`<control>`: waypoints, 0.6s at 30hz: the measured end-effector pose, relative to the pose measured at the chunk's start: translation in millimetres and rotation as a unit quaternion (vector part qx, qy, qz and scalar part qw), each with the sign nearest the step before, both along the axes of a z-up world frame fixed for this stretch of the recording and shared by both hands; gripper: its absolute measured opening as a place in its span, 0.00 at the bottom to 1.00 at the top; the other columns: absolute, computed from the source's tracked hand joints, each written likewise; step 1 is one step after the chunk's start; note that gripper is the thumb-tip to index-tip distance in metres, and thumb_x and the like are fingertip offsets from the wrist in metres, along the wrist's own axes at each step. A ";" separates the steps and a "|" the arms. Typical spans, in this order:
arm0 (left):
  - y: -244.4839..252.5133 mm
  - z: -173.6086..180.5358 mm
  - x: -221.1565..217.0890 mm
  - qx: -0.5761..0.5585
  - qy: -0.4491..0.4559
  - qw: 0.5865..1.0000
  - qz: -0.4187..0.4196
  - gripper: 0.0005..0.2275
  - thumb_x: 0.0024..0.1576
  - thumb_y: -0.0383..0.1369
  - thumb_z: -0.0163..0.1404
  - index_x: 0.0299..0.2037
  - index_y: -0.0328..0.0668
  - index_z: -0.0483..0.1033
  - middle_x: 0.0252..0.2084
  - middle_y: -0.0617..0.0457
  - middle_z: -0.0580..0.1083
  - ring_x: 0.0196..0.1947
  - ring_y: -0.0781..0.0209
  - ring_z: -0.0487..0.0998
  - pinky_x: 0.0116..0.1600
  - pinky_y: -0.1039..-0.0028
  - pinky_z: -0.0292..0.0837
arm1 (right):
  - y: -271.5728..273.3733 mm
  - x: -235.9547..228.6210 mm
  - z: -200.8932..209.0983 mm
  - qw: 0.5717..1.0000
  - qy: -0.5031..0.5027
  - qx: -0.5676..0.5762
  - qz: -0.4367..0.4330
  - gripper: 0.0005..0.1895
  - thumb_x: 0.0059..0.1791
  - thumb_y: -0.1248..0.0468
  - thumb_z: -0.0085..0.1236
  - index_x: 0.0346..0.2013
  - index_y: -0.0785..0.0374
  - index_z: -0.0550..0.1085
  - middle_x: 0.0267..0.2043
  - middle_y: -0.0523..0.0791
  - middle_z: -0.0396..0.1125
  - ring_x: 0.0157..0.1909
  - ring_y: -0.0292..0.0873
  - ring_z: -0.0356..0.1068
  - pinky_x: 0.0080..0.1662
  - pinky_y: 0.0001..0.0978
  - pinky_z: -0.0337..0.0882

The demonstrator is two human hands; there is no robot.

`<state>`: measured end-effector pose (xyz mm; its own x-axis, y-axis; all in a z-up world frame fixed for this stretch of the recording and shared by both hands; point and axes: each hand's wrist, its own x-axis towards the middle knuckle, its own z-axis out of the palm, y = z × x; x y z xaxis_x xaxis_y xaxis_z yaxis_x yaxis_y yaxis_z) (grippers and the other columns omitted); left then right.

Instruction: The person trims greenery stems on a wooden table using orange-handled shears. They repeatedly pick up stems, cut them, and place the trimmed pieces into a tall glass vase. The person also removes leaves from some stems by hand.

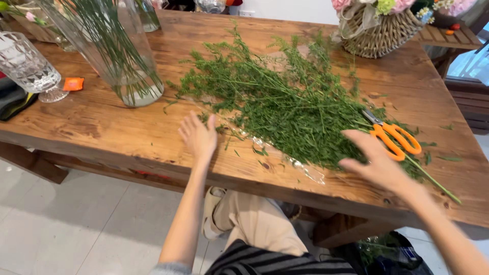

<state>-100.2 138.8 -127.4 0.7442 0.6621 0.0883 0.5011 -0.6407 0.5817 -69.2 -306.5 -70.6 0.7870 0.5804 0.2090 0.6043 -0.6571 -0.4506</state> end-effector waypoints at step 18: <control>25.7 -51.4 21.5 0.079 -0.196 0.977 0.014 0.18 0.64 0.37 0.43 0.58 0.32 0.72 0.59 0.33 0.71 0.65 0.37 0.68 0.70 0.47 0.53 | 80.2 76.6 -88.3 0.984 -0.164 0.016 0.074 0.10 0.52 0.49 0.57 0.44 0.46 0.78 0.57 0.38 0.70 0.66 0.40 0.64 0.69 0.44 0.53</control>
<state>-78.8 164.5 -178.9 0.6139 0.6365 0.4668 0.2778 -0.7278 0.6270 7.4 -226.3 -158.9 0.5816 0.6733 0.4566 0.8087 -0.5395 -0.2345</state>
